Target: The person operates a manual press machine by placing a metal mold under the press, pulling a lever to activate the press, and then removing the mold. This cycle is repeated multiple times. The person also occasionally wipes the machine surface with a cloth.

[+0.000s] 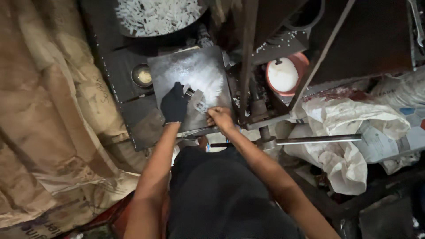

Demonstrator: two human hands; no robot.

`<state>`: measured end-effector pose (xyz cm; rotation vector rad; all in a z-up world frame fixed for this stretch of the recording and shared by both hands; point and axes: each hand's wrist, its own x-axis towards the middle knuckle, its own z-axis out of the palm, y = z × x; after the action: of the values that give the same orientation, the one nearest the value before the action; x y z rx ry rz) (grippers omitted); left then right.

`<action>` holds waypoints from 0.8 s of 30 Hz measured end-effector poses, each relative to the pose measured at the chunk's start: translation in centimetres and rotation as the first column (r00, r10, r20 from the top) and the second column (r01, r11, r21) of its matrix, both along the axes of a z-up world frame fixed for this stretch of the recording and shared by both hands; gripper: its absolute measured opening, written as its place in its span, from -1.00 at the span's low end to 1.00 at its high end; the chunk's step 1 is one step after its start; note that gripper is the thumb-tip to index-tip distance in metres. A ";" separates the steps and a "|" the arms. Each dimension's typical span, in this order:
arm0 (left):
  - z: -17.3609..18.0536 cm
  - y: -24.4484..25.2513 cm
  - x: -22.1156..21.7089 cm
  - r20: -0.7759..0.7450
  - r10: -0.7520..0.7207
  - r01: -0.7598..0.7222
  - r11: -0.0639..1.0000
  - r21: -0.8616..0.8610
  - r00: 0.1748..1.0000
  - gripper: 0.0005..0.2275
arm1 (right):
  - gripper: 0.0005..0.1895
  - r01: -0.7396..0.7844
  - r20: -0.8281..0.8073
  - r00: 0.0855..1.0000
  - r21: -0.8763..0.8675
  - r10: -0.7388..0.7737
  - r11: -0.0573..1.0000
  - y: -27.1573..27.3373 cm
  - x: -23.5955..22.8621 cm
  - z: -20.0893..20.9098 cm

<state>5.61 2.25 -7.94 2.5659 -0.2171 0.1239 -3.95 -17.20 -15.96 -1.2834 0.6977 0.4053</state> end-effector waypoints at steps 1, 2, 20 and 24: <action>-1.0 0.3 0.2 -0.007 0.002 -0.003 1.000 -0.017 1.000 -0.76 | -0.81 0.016 -0.003 1.000 0.012 -0.016 1.000 -0.3 -0.4 0.1; -1.9 0.8 0.2 -0.176 0.128 -0.167 0.960 -0.226 0.976 -0.75 | -0.80 0.031 -0.006 0.999 0.024 -0.031 0.999 -0.6 -0.9 0.4; -0.4 2.1 -7.6 -0.145 0.072 -0.117 0.936 -0.333 0.987 0.07 | -0.60 -0.142 0.461 0.861 -0.190 0.216 0.971 3.0 18.0 16.1; 2.7 1.7 -7.5 -0.072 0.109 -0.123 0.963 -0.240 0.991 0.09 | -0.35 -0.167 0.388 0.310 -0.877 0.868 0.451 2.8 16.6 17.4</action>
<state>-1.91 3.99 -5.23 2.3322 -0.0263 0.1119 12.69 -14.41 1.45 -2.2758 -0.6410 0.0134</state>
